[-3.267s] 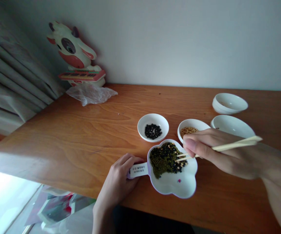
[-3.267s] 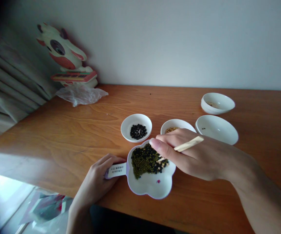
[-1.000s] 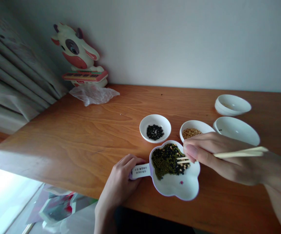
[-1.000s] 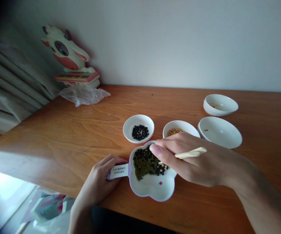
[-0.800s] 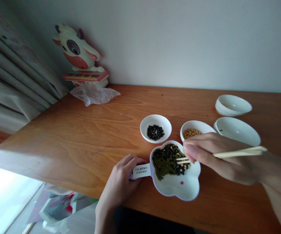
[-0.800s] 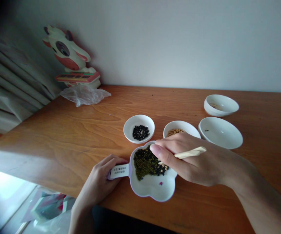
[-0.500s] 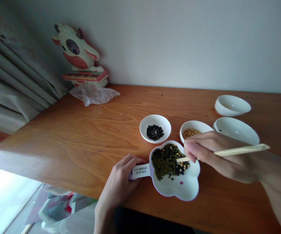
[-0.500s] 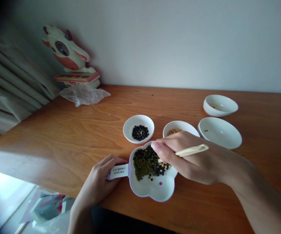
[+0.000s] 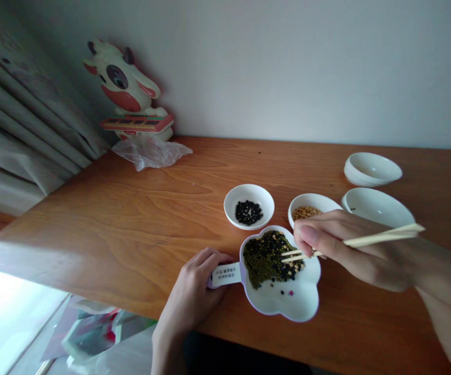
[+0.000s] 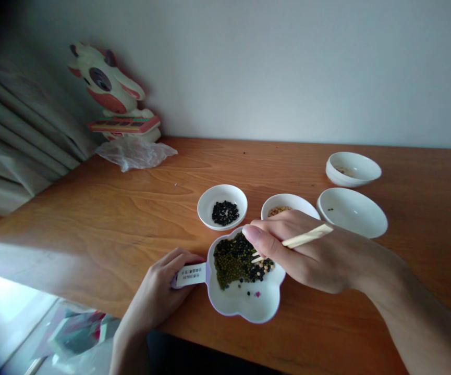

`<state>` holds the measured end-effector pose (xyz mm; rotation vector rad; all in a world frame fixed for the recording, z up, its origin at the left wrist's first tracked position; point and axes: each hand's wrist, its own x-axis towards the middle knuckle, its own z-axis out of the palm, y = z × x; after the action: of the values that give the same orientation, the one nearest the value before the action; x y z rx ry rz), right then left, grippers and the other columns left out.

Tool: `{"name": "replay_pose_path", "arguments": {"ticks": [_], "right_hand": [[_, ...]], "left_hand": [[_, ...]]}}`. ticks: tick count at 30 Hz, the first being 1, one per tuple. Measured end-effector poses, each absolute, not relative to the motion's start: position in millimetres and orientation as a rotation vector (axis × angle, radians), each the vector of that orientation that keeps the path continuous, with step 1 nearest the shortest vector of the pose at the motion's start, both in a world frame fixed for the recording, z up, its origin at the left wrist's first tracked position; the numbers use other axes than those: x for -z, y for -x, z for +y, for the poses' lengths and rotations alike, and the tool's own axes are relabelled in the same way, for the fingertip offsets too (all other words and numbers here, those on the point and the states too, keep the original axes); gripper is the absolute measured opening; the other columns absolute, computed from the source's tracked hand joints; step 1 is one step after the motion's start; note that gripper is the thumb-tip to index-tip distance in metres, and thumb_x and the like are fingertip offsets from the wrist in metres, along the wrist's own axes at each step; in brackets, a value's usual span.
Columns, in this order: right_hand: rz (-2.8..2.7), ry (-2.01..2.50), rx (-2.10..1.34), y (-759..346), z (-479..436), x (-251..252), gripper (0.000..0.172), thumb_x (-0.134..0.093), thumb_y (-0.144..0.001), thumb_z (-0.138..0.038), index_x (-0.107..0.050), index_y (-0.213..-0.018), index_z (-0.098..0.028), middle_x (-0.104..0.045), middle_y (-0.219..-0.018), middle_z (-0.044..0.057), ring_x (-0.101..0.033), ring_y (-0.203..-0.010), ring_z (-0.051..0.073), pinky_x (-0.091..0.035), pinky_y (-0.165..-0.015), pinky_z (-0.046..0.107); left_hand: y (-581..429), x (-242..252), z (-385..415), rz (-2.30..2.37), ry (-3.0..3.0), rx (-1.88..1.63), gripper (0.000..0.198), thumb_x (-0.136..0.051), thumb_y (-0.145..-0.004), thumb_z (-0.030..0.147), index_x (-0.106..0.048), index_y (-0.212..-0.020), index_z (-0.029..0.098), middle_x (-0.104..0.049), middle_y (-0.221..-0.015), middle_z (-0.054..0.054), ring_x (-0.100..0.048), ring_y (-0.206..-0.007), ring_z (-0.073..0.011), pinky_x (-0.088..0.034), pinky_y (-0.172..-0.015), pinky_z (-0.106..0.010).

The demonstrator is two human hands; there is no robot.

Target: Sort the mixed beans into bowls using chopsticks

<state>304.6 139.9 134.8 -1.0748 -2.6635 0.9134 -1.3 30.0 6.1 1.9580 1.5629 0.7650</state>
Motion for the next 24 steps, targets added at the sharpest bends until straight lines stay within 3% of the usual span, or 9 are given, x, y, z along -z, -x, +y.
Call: {"name": "replay_pose_path", "arguments": {"ticks": [6, 24], "right_hand": [[-2.646, 1.08, -1.009, -300.0, 141.0, -135.7, 0.05, -0.035, -0.114, -0.049, -0.06, -0.08, -0.023, -0.065, -0.074, 0.001, -0.058, -0.068, 0.018, -0.043, -0.068, 0.035], [-2.605, 1.014, -0.928, -303.0, 141.7, -147.3, 0.047, -0.039, -0.114, -0.045, -0.059, -0.078, -0.023, -0.063, -0.073, 0.001, -0.056, -0.068, 0.017, -0.042, -0.066, 0.033]], "left_hand": [[1.4, -4.9, 30.1, 1.56, -1.958, -0.788, 0.03, -0.065, -0.094, 0.009, -0.074, -0.117, 0.027, -0.074, -0.11, -0.004, -0.072, -0.097, -0.0207, -0.056, -0.086, -0.031], [1.8, -1.8, 30.7, 1.541, -1.965, -0.814, 0.03, -0.065, -0.093, 0.008, -0.074, -0.115, 0.027, -0.075, -0.106, -0.004, -0.073, -0.092, -0.0207, -0.057, -0.082, -0.03]]}}
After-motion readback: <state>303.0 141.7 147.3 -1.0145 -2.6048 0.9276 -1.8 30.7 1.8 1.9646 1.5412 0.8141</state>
